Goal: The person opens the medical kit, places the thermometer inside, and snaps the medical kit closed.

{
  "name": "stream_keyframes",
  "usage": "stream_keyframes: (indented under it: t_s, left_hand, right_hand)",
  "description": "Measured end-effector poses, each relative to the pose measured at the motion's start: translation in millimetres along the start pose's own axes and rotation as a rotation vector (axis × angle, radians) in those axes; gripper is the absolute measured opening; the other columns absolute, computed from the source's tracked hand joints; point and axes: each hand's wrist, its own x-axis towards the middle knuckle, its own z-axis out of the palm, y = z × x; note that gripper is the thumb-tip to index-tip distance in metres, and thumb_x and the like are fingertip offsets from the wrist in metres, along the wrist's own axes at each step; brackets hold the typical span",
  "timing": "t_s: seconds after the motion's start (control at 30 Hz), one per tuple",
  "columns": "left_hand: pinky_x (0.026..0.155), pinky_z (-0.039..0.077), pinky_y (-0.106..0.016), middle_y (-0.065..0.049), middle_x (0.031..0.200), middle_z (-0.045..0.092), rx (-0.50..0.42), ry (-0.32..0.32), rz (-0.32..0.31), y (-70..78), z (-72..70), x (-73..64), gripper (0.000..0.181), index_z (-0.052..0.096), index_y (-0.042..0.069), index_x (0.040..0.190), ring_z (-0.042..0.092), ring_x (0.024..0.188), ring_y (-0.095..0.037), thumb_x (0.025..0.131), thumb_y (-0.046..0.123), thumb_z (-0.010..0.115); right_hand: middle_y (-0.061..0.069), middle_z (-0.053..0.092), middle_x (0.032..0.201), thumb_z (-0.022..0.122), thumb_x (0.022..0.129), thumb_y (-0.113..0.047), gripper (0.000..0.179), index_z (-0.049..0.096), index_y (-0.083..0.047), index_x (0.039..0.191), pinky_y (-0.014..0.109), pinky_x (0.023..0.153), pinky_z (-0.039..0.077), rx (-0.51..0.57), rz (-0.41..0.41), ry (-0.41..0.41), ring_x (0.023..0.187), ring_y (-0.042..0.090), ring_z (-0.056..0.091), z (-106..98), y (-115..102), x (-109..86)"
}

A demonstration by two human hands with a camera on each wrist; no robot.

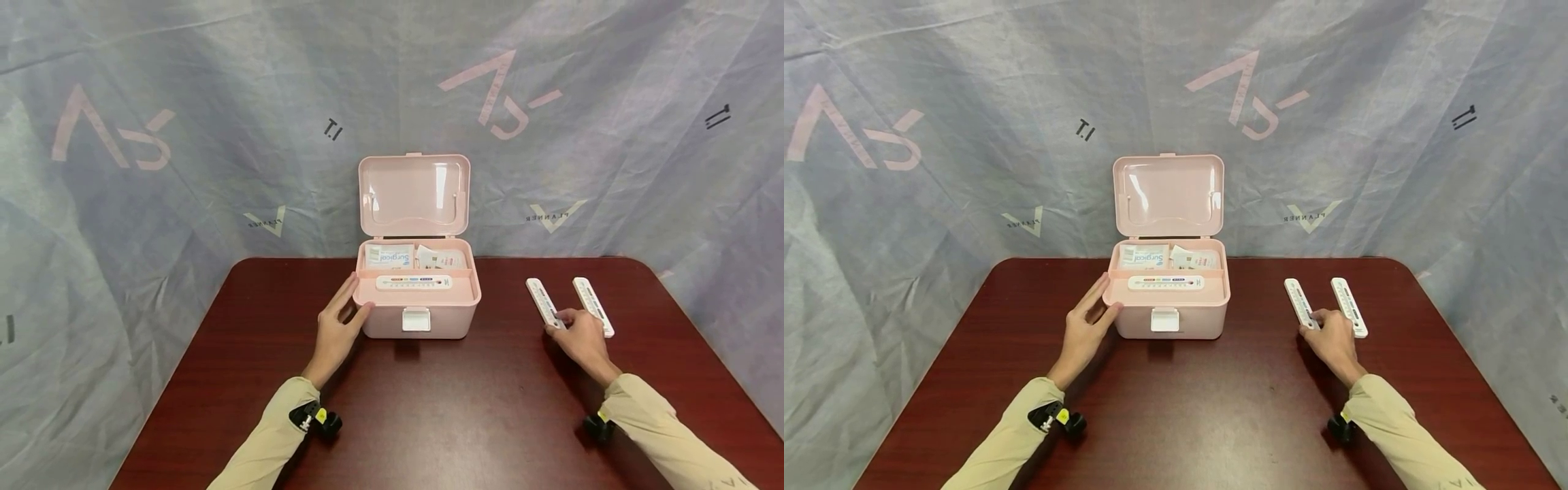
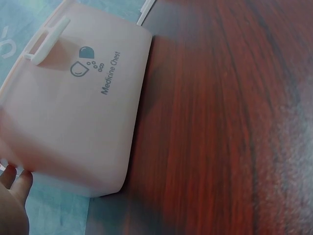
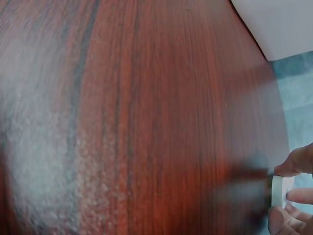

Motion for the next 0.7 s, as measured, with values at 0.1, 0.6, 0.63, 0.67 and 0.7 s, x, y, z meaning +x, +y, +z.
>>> stream_keyframes:
  t_s: [0.1,0.6,0.63,0.67,0.7]
  left_hand:
    - [0.098,0.041,-0.048,-0.004,0.147,0.040,0.001,-0.007,-0.006,1.9,-1.0,0.3,0.058,0.047,0.008,0.140,0.036,0.134,-0.014,0.089,0.023,0.069]
    - [0.095,0.041,-0.055,-0.021,0.144,0.040,0.012,-0.040,0.011,38.0,-6.1,1.0,0.054,0.046,-0.006,0.136,0.038,0.132,-0.035,0.087,0.005,0.068]
    - [0.094,0.041,-0.055,-0.021,0.144,0.040,0.011,-0.039,0.014,37.7,-6.1,1.0,0.054,0.046,-0.007,0.136,0.038,0.131,-0.035,0.087,0.005,0.068]
    - [0.094,0.041,-0.056,-0.022,0.143,0.040,0.012,-0.036,0.018,37.6,-6.3,0.8,0.054,0.046,-0.007,0.135,0.038,0.131,-0.036,0.087,0.004,0.068]
    - [0.094,0.041,-0.056,-0.022,0.143,0.040,0.013,-0.032,0.020,37.9,-6.6,0.9,0.054,0.046,-0.007,0.135,0.039,0.131,-0.036,0.087,0.005,0.068]
  right_hand:
    - [0.019,0.067,0.074,0.077,0.069,-0.008,0.031,0.068,0.011,0.092,0.039,0.056,0.043,0.003,-0.004,0.002,0.064,0.028,0.059,-0.3,0.0,-0.1]
    - [0.014,0.067,0.068,0.075,0.067,-0.007,0.029,0.070,0.009,0.091,0.036,0.053,0.039,-0.003,-0.035,0.024,0.058,0.022,0.056,-9.9,-5.9,2.3]
    - [0.014,0.067,0.069,0.075,0.067,-0.007,0.029,0.070,0.009,0.091,0.036,0.052,0.039,-0.005,-0.036,0.025,0.058,0.021,0.056,-10.3,-6.1,2.5]
    - [0.013,0.067,0.069,0.075,0.067,-0.007,0.029,0.070,0.008,0.091,0.035,0.052,0.039,-0.008,-0.037,0.026,0.058,0.021,0.055,-10.7,-6.5,2.7]
    - [0.013,0.067,0.069,0.074,0.067,-0.008,0.029,0.070,0.008,0.091,0.035,0.052,0.039,-0.008,-0.039,0.026,0.058,0.020,0.055,-11.1,-7.0,3.0]
